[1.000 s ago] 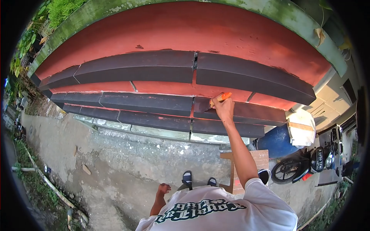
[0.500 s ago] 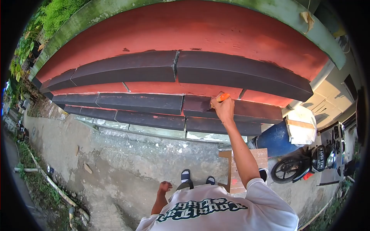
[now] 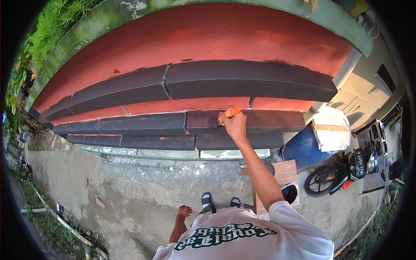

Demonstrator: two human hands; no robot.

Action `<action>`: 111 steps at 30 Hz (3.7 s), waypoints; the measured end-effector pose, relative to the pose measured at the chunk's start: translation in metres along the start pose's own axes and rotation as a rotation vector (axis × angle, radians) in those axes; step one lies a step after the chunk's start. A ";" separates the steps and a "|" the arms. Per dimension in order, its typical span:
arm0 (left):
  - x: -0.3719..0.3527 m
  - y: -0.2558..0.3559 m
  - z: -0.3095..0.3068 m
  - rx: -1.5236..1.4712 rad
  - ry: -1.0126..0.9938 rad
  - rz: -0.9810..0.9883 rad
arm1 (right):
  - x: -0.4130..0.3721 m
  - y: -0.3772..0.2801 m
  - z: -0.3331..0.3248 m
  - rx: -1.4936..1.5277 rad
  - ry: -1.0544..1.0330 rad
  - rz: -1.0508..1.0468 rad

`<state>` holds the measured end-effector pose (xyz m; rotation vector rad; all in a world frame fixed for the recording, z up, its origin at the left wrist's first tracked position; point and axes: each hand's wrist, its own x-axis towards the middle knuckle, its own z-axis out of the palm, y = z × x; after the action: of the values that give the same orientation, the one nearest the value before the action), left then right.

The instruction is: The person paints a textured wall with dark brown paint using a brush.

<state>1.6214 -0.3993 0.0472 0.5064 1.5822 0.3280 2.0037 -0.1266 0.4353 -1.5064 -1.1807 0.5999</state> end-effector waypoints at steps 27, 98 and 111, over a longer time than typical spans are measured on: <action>0.006 0.010 0.075 0.168 -0.063 -0.008 | 0.045 0.060 -0.276 -1.059 0.175 -0.246; -0.022 -0.049 -0.084 -0.016 0.035 -0.043 | 0.045 0.014 -0.056 -0.068 -0.016 0.058; -0.022 -0.041 -0.142 -0.033 0.032 -0.012 | 0.015 -0.012 -0.026 -0.972 0.132 -0.354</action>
<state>1.4759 -0.4318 0.0570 0.4687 1.6073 0.3538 2.0267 -0.1255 0.4575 -1.9937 -1.6923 -0.3892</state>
